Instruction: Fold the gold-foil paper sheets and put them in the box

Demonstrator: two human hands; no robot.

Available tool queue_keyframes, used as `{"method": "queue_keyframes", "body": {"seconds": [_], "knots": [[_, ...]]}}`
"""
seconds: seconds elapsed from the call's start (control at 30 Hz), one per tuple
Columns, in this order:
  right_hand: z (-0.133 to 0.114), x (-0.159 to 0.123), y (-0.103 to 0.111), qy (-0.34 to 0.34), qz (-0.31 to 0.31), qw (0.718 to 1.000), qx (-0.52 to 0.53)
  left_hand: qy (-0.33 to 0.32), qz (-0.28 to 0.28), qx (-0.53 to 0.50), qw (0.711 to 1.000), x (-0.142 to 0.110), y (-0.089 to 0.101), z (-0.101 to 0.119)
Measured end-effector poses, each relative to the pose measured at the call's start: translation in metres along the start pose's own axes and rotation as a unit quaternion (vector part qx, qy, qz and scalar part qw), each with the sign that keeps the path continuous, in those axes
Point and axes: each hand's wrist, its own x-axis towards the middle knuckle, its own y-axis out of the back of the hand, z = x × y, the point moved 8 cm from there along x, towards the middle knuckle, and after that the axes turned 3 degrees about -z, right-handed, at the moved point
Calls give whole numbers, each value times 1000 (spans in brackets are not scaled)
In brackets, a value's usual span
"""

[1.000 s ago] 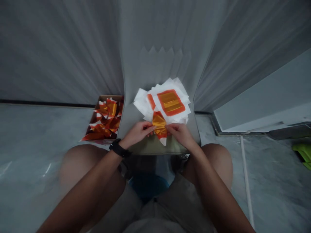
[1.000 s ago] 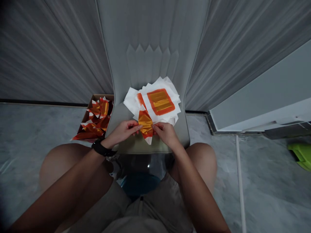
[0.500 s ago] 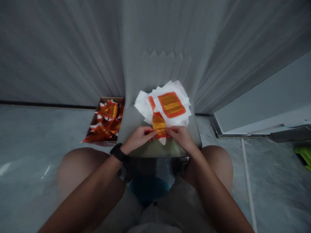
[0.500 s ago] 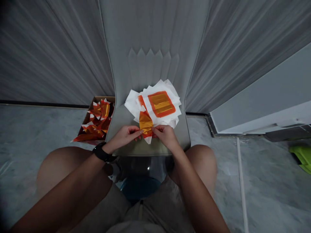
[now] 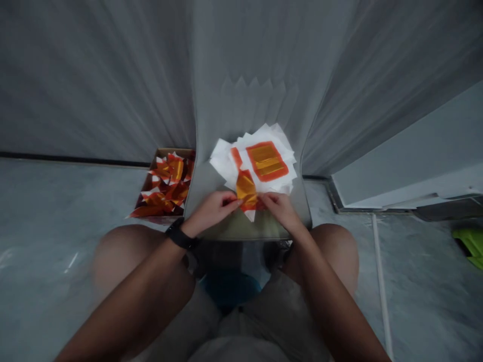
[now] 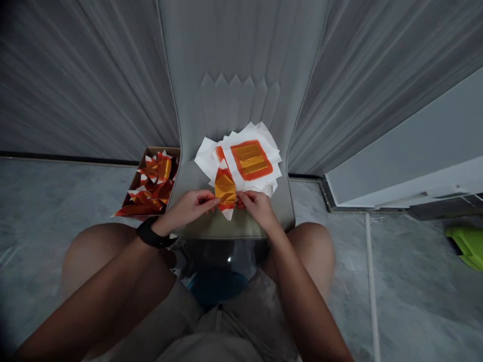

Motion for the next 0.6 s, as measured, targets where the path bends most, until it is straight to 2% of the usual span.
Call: {"method": "queue_keyframes", "body": {"seconds": [0.07,0.13,0.17,0.23,0.3,0.37,0.4,0.47,0.6], "knots": [[2,-2,-1,8,42,999,-18,32,8,-26,999,-11,22,-7],[3,-9,-10,31,82,994,-63,74,25,-32,996,-29,55,-20],[4,-15,-18,50,107,988,-98,98,36,-29,994,-40,73,-29],[3,-27,-48,113,96,971,-186,152,74,-34,985,-64,112,-48],[0,-44,-84,210,87,930,-290,196,110,-26,974,-86,147,-67],[-2,-64,-101,276,173,868,-374,224,126,-12,966,-99,175,-84],[-2,-72,-107,299,212,840,-400,233,125,-4,964,-102,186,-92],[0,-79,-116,326,237,806,-435,252,115,16,961,-101,210,-112],[2,-78,-122,354,210,791,-453,292,58,95,950,-80,262,-160]]}}
